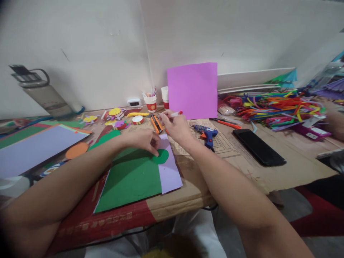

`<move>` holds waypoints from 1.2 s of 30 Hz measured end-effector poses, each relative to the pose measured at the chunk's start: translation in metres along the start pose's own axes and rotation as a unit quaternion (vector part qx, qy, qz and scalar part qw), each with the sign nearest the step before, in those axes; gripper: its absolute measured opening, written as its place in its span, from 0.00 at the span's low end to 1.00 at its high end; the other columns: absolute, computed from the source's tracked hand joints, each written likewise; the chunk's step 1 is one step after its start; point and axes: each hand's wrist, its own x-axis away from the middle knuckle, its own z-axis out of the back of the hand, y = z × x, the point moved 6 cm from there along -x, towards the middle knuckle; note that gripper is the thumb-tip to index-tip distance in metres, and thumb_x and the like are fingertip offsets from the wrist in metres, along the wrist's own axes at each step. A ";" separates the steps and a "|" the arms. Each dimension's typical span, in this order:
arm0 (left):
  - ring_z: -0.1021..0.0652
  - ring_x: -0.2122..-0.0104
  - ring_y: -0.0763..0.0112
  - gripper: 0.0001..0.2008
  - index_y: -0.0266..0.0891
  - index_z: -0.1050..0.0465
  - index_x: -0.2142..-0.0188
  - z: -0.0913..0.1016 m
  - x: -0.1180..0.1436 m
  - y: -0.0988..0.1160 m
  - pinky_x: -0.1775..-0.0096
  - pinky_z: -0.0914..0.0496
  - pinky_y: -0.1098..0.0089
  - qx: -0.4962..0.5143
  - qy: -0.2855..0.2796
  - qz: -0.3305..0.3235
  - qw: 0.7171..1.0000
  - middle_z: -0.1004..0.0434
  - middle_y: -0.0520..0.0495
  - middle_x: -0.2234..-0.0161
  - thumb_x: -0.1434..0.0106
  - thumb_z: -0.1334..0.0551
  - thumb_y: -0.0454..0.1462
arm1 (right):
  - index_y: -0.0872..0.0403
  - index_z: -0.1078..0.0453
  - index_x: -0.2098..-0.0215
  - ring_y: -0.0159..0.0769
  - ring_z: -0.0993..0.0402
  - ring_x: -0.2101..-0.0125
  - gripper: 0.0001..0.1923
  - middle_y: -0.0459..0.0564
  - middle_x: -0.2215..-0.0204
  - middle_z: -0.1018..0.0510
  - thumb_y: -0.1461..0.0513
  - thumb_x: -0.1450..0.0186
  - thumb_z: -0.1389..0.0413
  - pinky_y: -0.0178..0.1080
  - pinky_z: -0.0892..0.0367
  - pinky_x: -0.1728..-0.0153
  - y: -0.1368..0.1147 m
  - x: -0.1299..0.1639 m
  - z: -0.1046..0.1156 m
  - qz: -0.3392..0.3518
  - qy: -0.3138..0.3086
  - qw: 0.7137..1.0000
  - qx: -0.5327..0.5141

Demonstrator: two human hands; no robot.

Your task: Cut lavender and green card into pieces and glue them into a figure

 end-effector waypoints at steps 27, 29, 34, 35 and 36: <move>0.32 0.78 0.77 0.20 0.37 0.26 0.72 0.012 0.005 -0.002 0.74 0.45 0.73 -0.037 0.013 0.013 0.999 0.28 0.52 0.77 0.37 0.44 0.51 | 0.54 0.28 0.65 0.32 0.29 0.73 0.14 0.48 0.73 0.23 0.55 0.33 0.51 0.34 0.37 0.74 0.003 0.000 0.002 0.010 0.006 1.000 0.016; 0.32 0.78 0.77 0.20 0.37 0.27 0.73 0.012 0.005 -0.003 0.74 0.45 0.73 -0.032 0.014 0.020 0.999 0.27 0.52 0.77 0.37 0.44 0.50 | 0.54 0.28 0.65 0.32 0.29 0.73 0.14 0.48 0.73 0.23 0.55 0.33 0.51 0.34 0.37 0.74 0.002 0.000 0.002 0.011 0.008 1.000 0.016; 0.31 0.77 0.77 0.19 0.37 0.26 0.72 0.011 0.003 -0.005 0.74 0.44 0.73 -0.015 0.011 0.013 1.000 0.26 0.52 0.76 0.39 0.42 0.51 | 0.54 0.27 0.65 0.31 0.29 0.74 0.14 0.48 0.73 0.23 0.55 0.33 0.51 0.33 0.38 0.74 0.003 0.000 0.001 0.012 0.008 1.000 0.020; 0.31 0.77 0.77 0.18 0.38 0.25 0.72 0.010 0.003 -0.004 0.74 0.44 0.73 -0.012 0.008 0.002 1.000 0.26 0.53 0.76 0.40 0.40 0.51 | 0.54 0.27 0.65 0.31 0.29 0.74 0.14 0.47 0.73 0.23 0.55 0.33 0.51 0.33 0.38 0.74 0.003 0.000 0.001 0.013 0.007 1.000 0.020; 0.31 0.77 0.77 0.17 0.38 0.25 0.72 0.009 0.003 -0.003 0.74 0.44 0.73 -0.010 0.005 -0.008 1.000 0.26 0.53 0.77 0.42 0.38 0.50 | 0.54 0.27 0.65 0.31 0.30 0.74 0.14 0.47 0.73 0.23 0.55 0.33 0.51 0.33 0.38 0.74 0.003 0.000 0.000 0.014 0.006 1.000 0.020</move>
